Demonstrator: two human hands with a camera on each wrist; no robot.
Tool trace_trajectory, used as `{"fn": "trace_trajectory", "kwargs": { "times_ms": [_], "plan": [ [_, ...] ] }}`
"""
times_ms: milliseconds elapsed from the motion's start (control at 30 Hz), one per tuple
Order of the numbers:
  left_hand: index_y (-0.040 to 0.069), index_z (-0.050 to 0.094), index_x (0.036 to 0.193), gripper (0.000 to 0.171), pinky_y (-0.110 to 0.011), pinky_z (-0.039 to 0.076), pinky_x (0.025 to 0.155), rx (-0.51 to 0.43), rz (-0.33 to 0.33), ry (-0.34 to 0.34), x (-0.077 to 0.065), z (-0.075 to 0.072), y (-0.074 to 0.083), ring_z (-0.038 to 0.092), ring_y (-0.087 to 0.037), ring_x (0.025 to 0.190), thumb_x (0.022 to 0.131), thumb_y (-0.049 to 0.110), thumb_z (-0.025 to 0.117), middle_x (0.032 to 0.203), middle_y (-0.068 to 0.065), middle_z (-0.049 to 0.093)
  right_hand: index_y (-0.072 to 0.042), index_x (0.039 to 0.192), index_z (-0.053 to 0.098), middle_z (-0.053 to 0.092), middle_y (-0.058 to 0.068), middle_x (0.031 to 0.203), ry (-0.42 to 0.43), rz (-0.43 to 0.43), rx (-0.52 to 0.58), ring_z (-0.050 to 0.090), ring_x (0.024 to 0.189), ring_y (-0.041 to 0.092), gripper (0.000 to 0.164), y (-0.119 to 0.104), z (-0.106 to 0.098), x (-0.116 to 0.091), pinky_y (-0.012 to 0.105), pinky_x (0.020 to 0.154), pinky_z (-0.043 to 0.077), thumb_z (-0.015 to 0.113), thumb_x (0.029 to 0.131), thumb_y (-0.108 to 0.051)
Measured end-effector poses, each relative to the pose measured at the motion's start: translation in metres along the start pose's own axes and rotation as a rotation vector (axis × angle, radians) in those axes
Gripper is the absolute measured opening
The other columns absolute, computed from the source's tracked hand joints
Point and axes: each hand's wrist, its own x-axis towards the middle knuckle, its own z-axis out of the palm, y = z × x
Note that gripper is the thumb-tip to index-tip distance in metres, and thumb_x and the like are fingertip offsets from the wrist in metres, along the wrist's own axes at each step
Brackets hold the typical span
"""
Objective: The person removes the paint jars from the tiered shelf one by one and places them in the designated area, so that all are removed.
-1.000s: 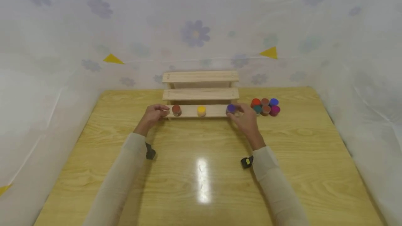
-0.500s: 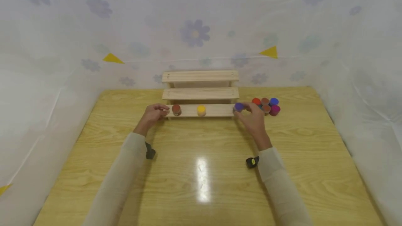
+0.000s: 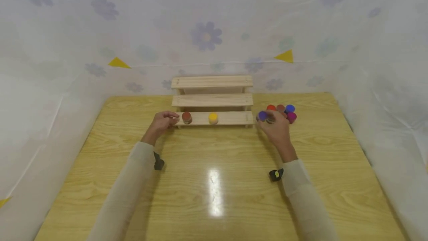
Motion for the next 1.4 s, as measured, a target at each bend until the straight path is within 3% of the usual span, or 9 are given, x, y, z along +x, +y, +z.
{"fn": "trace_trajectory", "kwargs": {
  "times_ms": [433,833,1000,1400],
  "plan": [
    [0.003,0.065,0.110,0.022,-0.034,0.050,0.079,-0.004,0.009,-0.001,0.001,0.001,-0.001,0.058,-0.014,0.088,0.090,0.011,0.064,0.114,-0.010,0.062,0.004,0.116,0.060,0.063,0.026,0.113,-0.049,0.080,-0.098,0.062,0.103,0.043,0.042,0.017,-0.017,-0.004,0.055,0.090,0.046,0.073,0.081,-0.016],
    [0.003,0.065,0.110,0.022,-0.031,0.048,0.075,0.004,0.007,0.007,0.000,0.001,-0.001,0.057,-0.012,0.082,0.090,0.012,0.065,0.102,-0.005,0.063,0.008,0.117,0.059,0.063,0.029,0.111,-0.047,0.106,-0.136,0.062,0.102,0.043,0.045,0.023,-0.026,-0.007,0.052,0.088,0.048,0.074,0.081,-0.013],
    [0.004,0.065,0.109,0.021,-0.031,0.048,0.074,-0.002,0.004,0.010,0.002,0.001,-0.001,0.057,-0.012,0.081,0.089,0.012,0.065,0.097,-0.002,0.062,0.010,0.118,0.057,0.062,0.032,0.111,-0.068,0.159,-0.151,0.059,0.103,0.045,0.048,0.023,-0.029,-0.008,0.055,0.089,0.047,0.073,0.082,-0.017],
    [0.003,0.065,0.109,0.022,-0.033,0.048,0.075,0.008,0.014,0.005,-0.001,0.001,0.000,0.057,-0.013,0.081,0.090,0.012,0.065,0.108,-0.008,0.063,0.011,0.119,0.056,0.060,0.032,0.114,-0.125,0.230,-0.181,0.058,0.105,0.046,0.052,0.029,-0.026,-0.006,0.055,0.090,0.046,0.072,0.084,-0.023]
  ]
}}
